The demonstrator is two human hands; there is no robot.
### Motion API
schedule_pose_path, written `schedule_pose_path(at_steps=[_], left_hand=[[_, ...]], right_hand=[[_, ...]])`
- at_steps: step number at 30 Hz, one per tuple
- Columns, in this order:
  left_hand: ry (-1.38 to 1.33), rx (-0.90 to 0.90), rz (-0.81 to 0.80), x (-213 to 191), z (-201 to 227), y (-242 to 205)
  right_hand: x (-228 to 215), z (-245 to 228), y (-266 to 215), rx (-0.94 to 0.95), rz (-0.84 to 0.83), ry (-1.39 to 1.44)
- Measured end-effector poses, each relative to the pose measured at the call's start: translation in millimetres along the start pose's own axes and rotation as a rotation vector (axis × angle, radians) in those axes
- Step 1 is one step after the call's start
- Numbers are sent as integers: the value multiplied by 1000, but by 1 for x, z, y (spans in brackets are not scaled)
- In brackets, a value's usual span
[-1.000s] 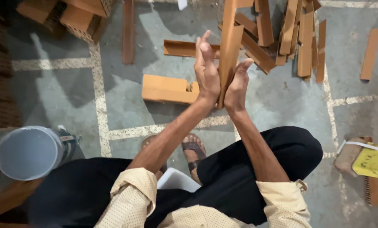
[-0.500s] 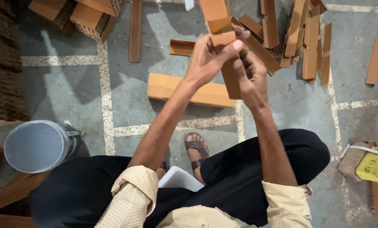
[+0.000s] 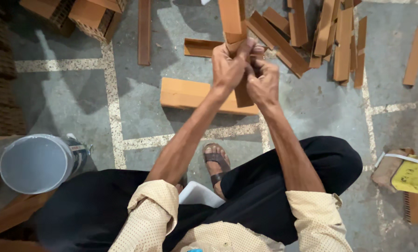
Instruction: The person assembles small wooden boxes by hand in a workshop setting. They pick up pre-cut wooden slats, align the edges, and press them together to form rectangular structures. The person handles the pieces one at a time, inspecting the joints and ensuring the boxes are properly formed before placing them on the floor.
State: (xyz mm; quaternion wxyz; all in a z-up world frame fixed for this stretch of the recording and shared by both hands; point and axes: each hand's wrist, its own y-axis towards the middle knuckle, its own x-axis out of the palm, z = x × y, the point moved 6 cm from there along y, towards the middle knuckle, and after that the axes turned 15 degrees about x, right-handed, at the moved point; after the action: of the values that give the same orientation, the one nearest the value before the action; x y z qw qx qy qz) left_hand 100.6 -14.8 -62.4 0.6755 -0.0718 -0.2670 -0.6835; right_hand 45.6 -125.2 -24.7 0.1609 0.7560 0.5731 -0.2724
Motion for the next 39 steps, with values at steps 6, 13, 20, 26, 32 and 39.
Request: schedule_pose_path(at_steps=[6, 13, 20, 26, 32, 39], left_hand=[[458, -5, -177, -33, -4, 28], [808, 326, -522, -37, -9, 37], [1247, 481, -959, -19, -14, 53], [1313, 124, -1205, -46, -3, 47], [1307, 35, -1151, -83, -44, 9], [957, -66, -266, -88, -107, 27]], right_hand=[[-76, -36, -15, 361, -94, -585], [-161, -108, 1, -473, -125, -316], [-140, 25, 74, -10, -265, 238], [-90, 93, 59, 169, -485, 711], [-22, 176, 44, 555, -254, 799], [27, 127, 0, 146, -226, 397]])
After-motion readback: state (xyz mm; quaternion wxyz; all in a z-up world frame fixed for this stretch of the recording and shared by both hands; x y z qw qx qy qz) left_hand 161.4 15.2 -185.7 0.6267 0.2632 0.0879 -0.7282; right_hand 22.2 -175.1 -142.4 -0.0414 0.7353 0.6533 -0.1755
